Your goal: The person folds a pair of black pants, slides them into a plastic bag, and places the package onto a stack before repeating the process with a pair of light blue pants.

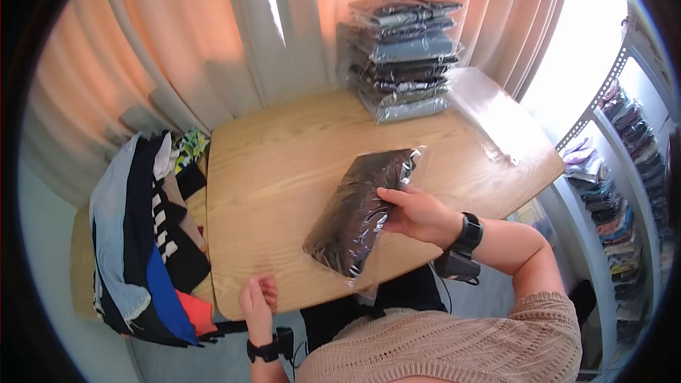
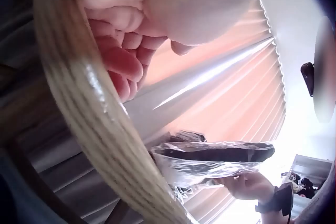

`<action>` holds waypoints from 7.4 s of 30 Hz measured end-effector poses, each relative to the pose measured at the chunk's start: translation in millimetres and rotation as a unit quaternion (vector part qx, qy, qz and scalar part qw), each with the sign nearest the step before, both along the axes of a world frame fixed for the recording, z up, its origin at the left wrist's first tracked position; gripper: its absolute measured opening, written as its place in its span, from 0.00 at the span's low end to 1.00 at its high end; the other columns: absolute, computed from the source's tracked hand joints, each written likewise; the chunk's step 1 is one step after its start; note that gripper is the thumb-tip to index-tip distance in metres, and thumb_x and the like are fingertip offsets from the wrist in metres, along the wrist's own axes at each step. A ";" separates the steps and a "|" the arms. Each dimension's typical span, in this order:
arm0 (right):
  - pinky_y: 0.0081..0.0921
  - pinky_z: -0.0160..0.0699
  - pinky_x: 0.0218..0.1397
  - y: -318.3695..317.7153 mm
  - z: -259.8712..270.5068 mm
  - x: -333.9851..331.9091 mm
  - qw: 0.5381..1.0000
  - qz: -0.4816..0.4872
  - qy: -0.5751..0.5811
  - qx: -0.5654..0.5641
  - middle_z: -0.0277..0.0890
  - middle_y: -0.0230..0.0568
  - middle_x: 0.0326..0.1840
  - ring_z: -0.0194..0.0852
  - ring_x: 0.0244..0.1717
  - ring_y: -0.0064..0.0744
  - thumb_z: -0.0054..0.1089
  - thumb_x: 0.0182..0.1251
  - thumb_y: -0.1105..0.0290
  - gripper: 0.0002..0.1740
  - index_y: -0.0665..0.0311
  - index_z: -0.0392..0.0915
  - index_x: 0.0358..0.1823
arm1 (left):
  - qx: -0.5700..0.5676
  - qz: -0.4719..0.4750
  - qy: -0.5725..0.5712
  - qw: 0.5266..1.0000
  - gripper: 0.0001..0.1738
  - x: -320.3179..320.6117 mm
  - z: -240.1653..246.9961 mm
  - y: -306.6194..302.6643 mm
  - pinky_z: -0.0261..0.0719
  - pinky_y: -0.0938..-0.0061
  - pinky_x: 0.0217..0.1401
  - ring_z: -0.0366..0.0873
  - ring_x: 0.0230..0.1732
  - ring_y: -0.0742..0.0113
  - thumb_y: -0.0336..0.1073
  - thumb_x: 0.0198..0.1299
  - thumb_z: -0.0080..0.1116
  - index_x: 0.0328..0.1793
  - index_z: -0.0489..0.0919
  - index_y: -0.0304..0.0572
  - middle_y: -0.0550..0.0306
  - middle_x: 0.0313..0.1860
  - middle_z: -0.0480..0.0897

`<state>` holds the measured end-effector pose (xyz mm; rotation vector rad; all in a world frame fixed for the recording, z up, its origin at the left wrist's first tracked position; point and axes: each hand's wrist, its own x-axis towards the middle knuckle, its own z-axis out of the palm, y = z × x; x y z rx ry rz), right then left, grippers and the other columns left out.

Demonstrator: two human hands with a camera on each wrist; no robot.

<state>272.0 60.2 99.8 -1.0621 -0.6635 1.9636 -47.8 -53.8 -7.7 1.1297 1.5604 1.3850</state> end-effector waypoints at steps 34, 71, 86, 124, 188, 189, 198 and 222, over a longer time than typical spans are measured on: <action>0.21 0.87 0.25 392.4 173.9 175.9 0.959 -0.152 0.019 0.239 0.77 0.50 0.35 0.81 0.30 0.36 0.56 0.68 0.63 0.17 0.69 0.64 0.43 | 0.143 0.045 0.418 0.896 0.20 18.6 -6.5 0.1 0.76 0.65 0.34 0.78 0.30 0.53 0.35 0.71 0.36 0.40 0.82 0.40 0.48 0.32 0.82; 0.19 0.74 0.33 133.1 -125.9 -14.4 0.968 0.039 0.248 0.019 0.74 0.35 0.30 0.71 0.29 0.25 0.45 0.70 0.69 0.08 0.65 0.72 0.39 | -0.012 0.306 0.585 0.751 0.22 -270.5 84.7 49.1 0.65 0.54 0.65 0.64 0.63 0.40 0.35 0.52 0.58 0.56 0.76 0.45 0.40 0.61 0.69; 0.19 0.76 0.32 131.7 -127.6 -15.4 0.969 0.041 0.246 0.003 0.75 0.37 0.30 0.73 0.29 0.26 0.45 0.71 0.70 0.08 0.67 0.71 0.40 | -0.070 0.400 0.572 0.713 0.10 -349.2 105.2 68.1 0.77 0.58 0.45 0.79 0.42 0.43 0.32 0.50 0.61 0.37 0.80 0.35 0.40 0.34 0.82; 0.27 0.71 0.60 98.2 -102.5 -32.5 0.980 0.177 0.083 0.046 0.73 0.47 0.57 0.73 0.53 0.33 0.42 0.73 0.59 0.21 0.69 0.69 0.56 | -0.060 -0.085 0.146 0.984 0.15 -11.1 134.8 169.9 0.73 0.76 0.43 0.74 0.41 0.74 0.43 0.62 0.55 0.48 0.74 0.41 0.60 0.38 0.78; 0.16 0.66 0.31 -9.4 0.0 -95.1 0.871 -0.249 -0.074 0.416 0.72 0.29 0.29 0.62 0.29 0.14 0.56 0.66 0.71 0.06 0.65 0.71 0.39 | 0.196 -0.122 0.243 0.942 0.27 131.8 148.0 85.8 0.73 0.62 0.50 0.76 0.47 0.40 0.42 0.68 0.46 0.59 0.67 0.19 0.28 0.45 0.76; 0.16 0.66 0.31 -11.9 -1.4 -94.8 0.872 -0.250 -0.074 0.415 0.72 0.29 0.29 0.62 0.29 0.14 0.56 0.66 0.71 0.06 0.65 0.71 0.39 | 0.212 -0.138 0.232 0.939 0.30 132.3 143.4 84.7 0.71 0.63 0.57 0.73 0.55 0.38 0.42 0.68 0.46 0.63 0.63 0.16 0.26 0.53 0.74; 0.17 0.62 0.27 -10.3 -17.2 -83.6 0.887 -0.197 -0.064 0.414 0.67 0.27 0.24 0.59 0.26 0.14 0.54 0.68 0.72 0.05 0.66 0.70 0.38 | 0.171 -0.152 0.261 0.938 0.26 120.1 138.2 86.3 0.72 0.64 0.53 0.76 0.50 0.46 0.35 0.67 0.46 0.64 0.63 0.19 0.30 0.50 0.76; 0.17 0.67 0.51 -29.0 22.5 -40.5 0.936 -0.121 0.095 0.316 0.72 0.33 0.46 0.67 0.47 0.17 0.47 0.62 0.79 0.17 0.68 0.68 0.53 | 0.143 -0.154 0.221 0.952 0.32 91.1 186.3 84.1 0.66 0.72 0.63 0.70 0.58 0.69 0.38 0.59 0.62 0.67 0.65 0.33 0.51 0.64 0.69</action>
